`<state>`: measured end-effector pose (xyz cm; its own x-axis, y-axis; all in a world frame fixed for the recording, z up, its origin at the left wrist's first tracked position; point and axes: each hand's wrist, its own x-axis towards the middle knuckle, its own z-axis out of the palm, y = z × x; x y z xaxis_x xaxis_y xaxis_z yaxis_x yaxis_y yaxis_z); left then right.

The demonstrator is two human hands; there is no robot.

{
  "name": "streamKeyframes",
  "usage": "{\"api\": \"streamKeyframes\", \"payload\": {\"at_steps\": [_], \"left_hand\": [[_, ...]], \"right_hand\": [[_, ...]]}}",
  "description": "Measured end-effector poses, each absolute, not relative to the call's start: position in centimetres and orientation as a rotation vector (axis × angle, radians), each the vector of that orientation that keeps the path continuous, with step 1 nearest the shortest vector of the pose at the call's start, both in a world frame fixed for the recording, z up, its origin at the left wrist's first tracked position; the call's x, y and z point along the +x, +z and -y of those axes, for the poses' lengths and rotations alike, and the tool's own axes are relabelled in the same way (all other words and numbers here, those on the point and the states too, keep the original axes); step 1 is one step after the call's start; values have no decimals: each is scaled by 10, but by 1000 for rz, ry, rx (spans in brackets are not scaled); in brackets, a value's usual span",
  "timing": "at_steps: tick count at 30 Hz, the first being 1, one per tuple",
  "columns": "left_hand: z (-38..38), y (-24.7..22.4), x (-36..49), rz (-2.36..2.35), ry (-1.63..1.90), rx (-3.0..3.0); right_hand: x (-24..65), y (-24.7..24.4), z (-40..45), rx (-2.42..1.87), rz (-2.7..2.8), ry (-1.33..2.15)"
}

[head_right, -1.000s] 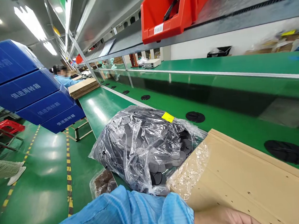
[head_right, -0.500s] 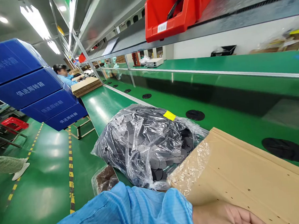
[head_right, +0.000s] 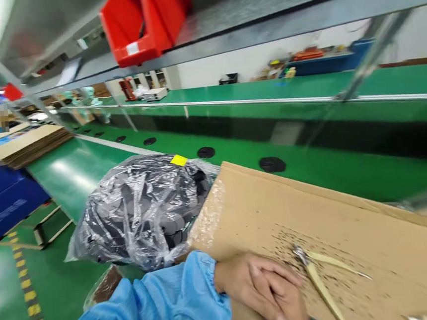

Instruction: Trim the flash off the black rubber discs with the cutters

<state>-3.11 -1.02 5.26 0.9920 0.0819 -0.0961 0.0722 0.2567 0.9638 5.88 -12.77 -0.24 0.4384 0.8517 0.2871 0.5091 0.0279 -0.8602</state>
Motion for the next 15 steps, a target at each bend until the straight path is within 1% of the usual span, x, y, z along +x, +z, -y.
{"api": "streamKeyframes", "payload": {"at_steps": [3,8,15], "left_hand": [[15,40,-28,-102,-13,1395],[21,36,-26,-50,30,1459],[20,34,-27,-125,-54,1571]], "right_hand": [[55,-7,129,-1640,1119,563],[49,-5,130,-1583,1077,663],[52,-2,130,-1607,1143,540]]}}
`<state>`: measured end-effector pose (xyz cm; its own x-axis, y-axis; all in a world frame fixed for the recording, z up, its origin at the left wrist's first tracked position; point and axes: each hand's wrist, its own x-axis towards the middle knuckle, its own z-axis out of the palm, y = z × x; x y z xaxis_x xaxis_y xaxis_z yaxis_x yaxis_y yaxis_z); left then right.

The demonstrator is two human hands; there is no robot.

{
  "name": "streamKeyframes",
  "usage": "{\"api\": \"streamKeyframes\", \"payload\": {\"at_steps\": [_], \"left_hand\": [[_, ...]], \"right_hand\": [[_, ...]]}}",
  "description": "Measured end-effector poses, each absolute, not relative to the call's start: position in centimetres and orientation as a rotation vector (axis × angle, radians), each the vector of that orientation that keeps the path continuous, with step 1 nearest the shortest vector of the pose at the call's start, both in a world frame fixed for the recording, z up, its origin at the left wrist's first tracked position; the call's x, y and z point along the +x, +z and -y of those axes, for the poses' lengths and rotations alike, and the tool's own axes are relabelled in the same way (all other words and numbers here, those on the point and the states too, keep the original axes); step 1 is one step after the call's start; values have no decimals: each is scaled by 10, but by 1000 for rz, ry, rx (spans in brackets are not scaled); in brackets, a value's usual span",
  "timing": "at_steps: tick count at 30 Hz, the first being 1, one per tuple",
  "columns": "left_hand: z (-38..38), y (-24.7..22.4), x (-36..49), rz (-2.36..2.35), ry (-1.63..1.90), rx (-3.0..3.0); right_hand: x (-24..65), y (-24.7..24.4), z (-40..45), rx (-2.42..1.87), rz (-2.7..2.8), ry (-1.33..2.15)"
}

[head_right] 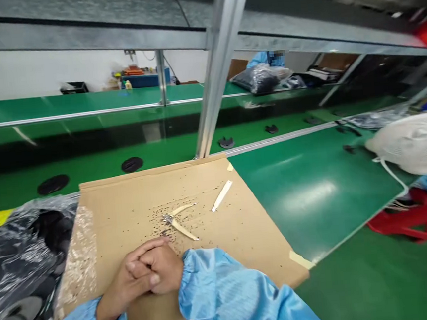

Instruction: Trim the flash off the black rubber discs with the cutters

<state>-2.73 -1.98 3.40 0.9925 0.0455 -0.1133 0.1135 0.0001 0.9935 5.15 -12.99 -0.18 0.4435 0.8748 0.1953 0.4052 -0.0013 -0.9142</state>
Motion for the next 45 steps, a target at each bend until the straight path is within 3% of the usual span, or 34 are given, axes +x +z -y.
{"api": "streamKeyframes", "payload": {"at_steps": [15,45], "left_hand": [[28,24,-31,-340,-39,1519],[17,2,-34,-212,-107,1526]], "right_hand": [[50,-5,129,-1778,1197,534],[50,4,131,-1840,1203,530]]}}
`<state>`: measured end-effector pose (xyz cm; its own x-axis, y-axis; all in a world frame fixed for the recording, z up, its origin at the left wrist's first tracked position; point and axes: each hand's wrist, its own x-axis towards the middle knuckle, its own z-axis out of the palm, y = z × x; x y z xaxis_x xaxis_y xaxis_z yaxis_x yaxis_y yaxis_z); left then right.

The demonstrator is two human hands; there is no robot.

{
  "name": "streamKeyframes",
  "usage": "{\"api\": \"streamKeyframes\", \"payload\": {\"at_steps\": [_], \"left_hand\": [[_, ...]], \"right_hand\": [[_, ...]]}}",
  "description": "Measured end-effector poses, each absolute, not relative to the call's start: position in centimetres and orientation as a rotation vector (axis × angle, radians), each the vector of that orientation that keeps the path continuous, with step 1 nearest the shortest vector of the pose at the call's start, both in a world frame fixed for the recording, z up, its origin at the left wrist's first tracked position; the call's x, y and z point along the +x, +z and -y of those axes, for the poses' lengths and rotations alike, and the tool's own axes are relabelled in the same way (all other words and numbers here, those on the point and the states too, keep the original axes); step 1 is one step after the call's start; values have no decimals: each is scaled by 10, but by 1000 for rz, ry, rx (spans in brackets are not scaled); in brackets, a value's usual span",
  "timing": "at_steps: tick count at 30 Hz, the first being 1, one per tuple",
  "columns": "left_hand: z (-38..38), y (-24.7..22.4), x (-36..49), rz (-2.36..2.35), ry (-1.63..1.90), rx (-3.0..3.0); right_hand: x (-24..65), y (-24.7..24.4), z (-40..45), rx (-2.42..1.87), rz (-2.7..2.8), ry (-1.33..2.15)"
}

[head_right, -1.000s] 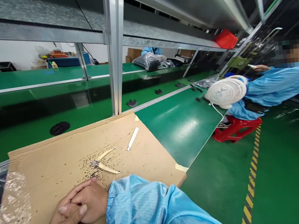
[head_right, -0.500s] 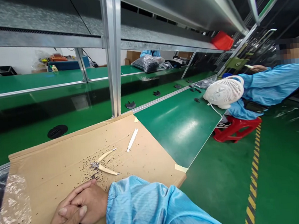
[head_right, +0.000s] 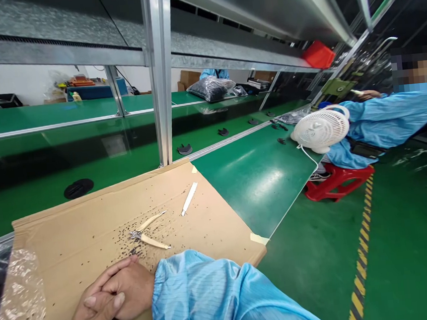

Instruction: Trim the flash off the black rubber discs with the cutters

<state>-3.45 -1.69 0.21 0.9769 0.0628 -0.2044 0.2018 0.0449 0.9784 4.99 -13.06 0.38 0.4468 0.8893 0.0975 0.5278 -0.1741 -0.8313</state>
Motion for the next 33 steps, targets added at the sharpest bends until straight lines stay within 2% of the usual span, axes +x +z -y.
{"api": "streamKeyframes", "payload": {"at_steps": [33], "left_hand": [[18,10,-32,-202,-94,1550]], "right_hand": [[51,3,130,-1773,1211,523]]}}
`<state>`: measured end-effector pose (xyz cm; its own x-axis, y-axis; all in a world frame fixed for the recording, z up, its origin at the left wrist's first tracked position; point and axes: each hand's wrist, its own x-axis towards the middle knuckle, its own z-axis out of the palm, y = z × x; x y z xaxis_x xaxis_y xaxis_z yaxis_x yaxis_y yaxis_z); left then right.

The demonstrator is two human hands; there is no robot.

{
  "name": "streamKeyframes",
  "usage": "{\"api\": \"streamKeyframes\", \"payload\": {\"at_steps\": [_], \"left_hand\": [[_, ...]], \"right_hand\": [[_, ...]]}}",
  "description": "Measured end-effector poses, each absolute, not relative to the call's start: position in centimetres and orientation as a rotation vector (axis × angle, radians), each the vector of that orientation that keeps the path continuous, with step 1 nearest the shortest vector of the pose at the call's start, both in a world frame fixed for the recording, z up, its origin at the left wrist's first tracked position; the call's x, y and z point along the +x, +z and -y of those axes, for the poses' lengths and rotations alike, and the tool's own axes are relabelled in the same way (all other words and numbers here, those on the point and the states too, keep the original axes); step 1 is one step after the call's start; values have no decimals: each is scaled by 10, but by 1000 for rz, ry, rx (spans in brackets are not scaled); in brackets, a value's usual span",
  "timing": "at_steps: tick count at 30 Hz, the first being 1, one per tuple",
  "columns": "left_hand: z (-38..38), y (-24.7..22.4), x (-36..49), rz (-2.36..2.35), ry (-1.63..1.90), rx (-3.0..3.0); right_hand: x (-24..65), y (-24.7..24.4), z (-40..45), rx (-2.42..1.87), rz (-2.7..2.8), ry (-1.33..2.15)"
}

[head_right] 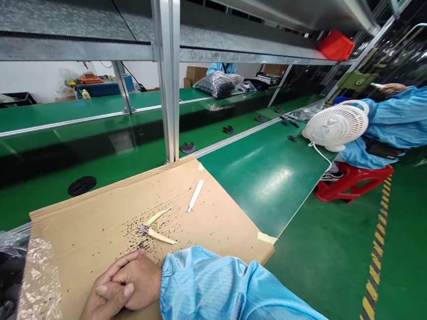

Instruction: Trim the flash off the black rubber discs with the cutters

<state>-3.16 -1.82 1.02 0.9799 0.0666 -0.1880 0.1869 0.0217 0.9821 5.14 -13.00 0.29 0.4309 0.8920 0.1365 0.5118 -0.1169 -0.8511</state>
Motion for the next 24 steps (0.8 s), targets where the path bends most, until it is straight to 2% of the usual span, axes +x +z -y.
{"api": "streamKeyframes", "payload": {"at_steps": [24], "left_hand": [[17,12,-30,-115,-66,1554]], "right_hand": [[51,4,129,-1731,1155,521]]}}
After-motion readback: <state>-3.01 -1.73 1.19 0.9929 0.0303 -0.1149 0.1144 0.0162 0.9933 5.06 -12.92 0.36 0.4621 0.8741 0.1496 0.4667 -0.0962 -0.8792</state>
